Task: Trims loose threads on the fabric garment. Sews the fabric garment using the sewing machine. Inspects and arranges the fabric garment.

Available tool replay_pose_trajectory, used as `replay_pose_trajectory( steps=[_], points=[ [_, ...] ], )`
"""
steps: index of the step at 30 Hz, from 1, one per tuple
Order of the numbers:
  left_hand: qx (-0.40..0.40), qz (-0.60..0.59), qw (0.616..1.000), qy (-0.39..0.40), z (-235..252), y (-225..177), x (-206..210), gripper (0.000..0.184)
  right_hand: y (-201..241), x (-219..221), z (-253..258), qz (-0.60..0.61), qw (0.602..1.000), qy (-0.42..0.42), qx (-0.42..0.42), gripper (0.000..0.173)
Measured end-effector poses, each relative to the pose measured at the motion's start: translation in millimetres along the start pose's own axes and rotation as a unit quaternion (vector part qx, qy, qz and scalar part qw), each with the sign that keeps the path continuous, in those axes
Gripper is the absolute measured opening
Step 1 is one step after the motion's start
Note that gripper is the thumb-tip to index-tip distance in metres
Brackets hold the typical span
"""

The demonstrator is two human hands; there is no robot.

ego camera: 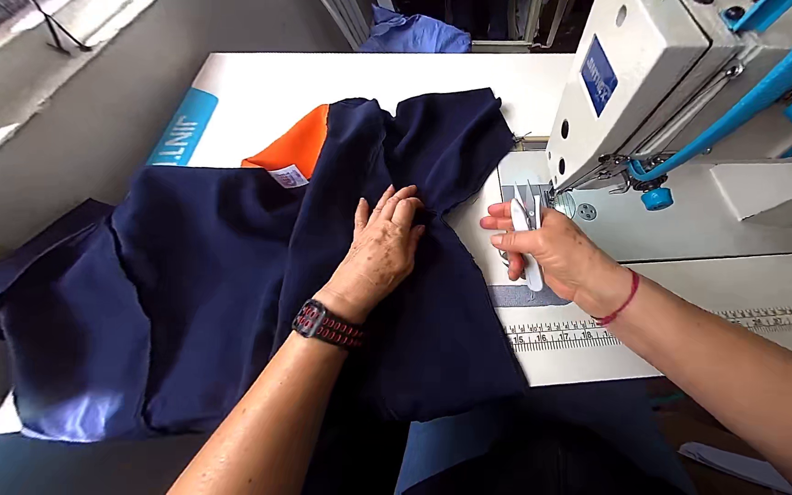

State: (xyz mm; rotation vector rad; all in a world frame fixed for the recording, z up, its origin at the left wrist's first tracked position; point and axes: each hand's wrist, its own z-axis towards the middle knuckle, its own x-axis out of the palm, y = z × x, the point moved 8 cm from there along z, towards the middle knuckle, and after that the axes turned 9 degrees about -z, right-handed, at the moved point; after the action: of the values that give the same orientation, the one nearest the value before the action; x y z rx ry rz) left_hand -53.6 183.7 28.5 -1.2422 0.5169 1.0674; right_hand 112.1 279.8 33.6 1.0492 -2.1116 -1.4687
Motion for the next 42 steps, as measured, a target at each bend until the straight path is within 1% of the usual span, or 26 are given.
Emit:
replay_pose_trajectory(
  steps=[2, 5, 7, 8, 11, 13, 15, 16, 17, 19, 20, 21, 22, 23, 25, 26, 28, 29, 32, 34, 36, 37, 38, 39, 41, 42],
  points=[
    [-0.008, -0.023, 0.999, -0.028, -1.2, 0.3, -5.8, 0.022, 6.0, 19.5, 13.7, 0.020, 1.000, 0.019, 0.014, 0.039],
    [-0.003, -0.044, 0.998, -0.048, -1.7, 0.2, -10.0, 0.022, 13.0, 43.9, 28.0, -0.001, 0.998, 0.045, 0.042, 0.028],
    [0.013, -0.059, 0.997, -0.057, -1.3, -0.1, -11.5, 0.022, 19.0, 48.1, 35.7, -0.009, 0.999, 0.039, 0.031, 0.018],
    [0.018, -0.059, 0.997, -0.054, -1.7, -0.7, -10.8, 0.026, 21.8, 44.8, 37.6, -0.010, 0.999, 0.031, 0.015, 0.016],
    [0.025, -0.035, 0.999, -0.033, -3.6, -1.7, -6.6, 0.049, 30.9, 17.2, 28.8, -0.034, 0.998, -0.010, -0.045, 0.015],
    [0.022, -0.030, 0.999, -0.023, -3.5, -1.2, -4.3, 0.052, 32.6, -1.5, 18.8, -0.044, 0.996, -0.042, -0.070, 0.015],
    [0.021, -0.031, 0.999, -0.019, -3.5, -1.6, -3.3, 0.051, 30.4, -6.5, 9.4, -0.091, 0.988, -0.074, -0.100, 0.014],
    [0.021, -0.029, 0.999, -0.020, -3.1, -1.8, -3.1, 0.050, 31.9, -6.5, 5.7, -0.149, 0.974, -0.099, -0.139, 0.013],
    [0.021, -0.027, 0.999, -0.022, -2.7, -2.0, -3.2, 0.049, 36.1, -4.9, 2.3, -0.232, 0.942, -0.131, -0.206, 0.014],
    [0.020, -0.024, 0.999, -0.024, -3.2, -2.0, -3.0, 0.047, 46.5, 9.8, -4.0, -0.368, 0.831, -0.187, -0.373, 0.029],
    [0.015, -0.024, 0.999, -0.022, -3.4, -1.9, -3.1, 0.046, 49.8, 20.8, -4.4, -0.404, 0.779, -0.201, -0.435, 0.036],
    [0.013, -0.021, 0.999, -0.021, -3.6, -2.0, -3.1, 0.046, 51.8, 32.5, -3.3, -0.419, 0.740, -0.209, -0.482, 0.037],
    [0.012, -0.019, 1.000, -0.020, -3.9, -2.3, -2.7, 0.045, 52.7, 42.8, -1.3, -0.420, 0.713, -0.211, -0.521, 0.032],
    [0.015, -0.017, 0.999, -0.023, -3.7, -2.4, -2.4, 0.046, 54.1, 50.1, 0.6, -0.410, 0.694, -0.207, -0.554, 0.023],
    [0.018, -0.019, 0.999, -0.027, -3.7, -2.4, -2.3, 0.046, 59.8, 52.6, -1.2, -0.389, 0.672, -0.188, -0.602, 0.005],
    [0.018, -0.019, 0.999, -0.028, -4.2, -2.2, -2.3, 0.047, 63.5, 47.9, -5.4, -0.386, 0.667, -0.177, -0.612, 0.005],
    [0.016, -0.016, 0.999, -0.024, -5.4, -2.4, -1.9, 0.050, 65.7, 30.4, -12.6, -0.403, 0.672, -0.163, -0.599, 0.007],
    [0.013, -0.014, 1.000, -0.016, -5.6, -2.7, -1.2, 0.052, 63.4, 20.4, -13.3, -0.409, 0.686, -0.159, -0.581, 0.005],
    [0.016, -0.022, 1.000, -0.011, -3.5, -3.0, 0.1, 0.052, 45.1, -2.8, -11.0, -0.396, 0.756, -0.156, -0.497, 0.005],
    [0.031, -0.045, 0.997, -0.062, -2.5, -3.6, -7.5, 0.048, 35.5, -9.5, -8.6, -0.371, 0.812, -0.150, -0.426, 0.007],
    [0.056, -0.053, 0.987, -0.139, -6.0, -15.4, -26.1, 0.036, 29.4, -12.0, -4.9, -0.343, 0.859, -0.133, -0.355, 0.007],
    [0.084, -0.059, 0.981, -0.166, -8.0, -26.1, -33.9, 0.029, 28.0, -12.5, -3.8, -0.331, 0.874, -0.127, -0.332, 0.007],
    [0.113, -0.071, 0.977, -0.168, -8.7, -38.1, -37.0, 0.024, 27.7, -12.7, -3.6, -0.321, 0.886, -0.122, -0.312, 0.006],
    [0.136, -0.088, 0.975, -0.150, -7.6, -49.7, -35.0, 0.022, 28.5, -12.6, -4.2, -0.314, 0.894, -0.117, -0.297, 0.006],
    [0.164, -0.119, 0.975, -0.095, -3.2, -67.0, -20.4, 0.024, 32.9, -9.5, -12.1, -0.302, 0.905, -0.107, -0.280, 0.005],
    [0.172, -0.127, 0.973, -0.083, -0.7, -71.4, -13.7, 0.022, 36.2, -6.0, -19.4, -0.296, 0.908, -0.089, -0.282, 0.005]
  ],
)
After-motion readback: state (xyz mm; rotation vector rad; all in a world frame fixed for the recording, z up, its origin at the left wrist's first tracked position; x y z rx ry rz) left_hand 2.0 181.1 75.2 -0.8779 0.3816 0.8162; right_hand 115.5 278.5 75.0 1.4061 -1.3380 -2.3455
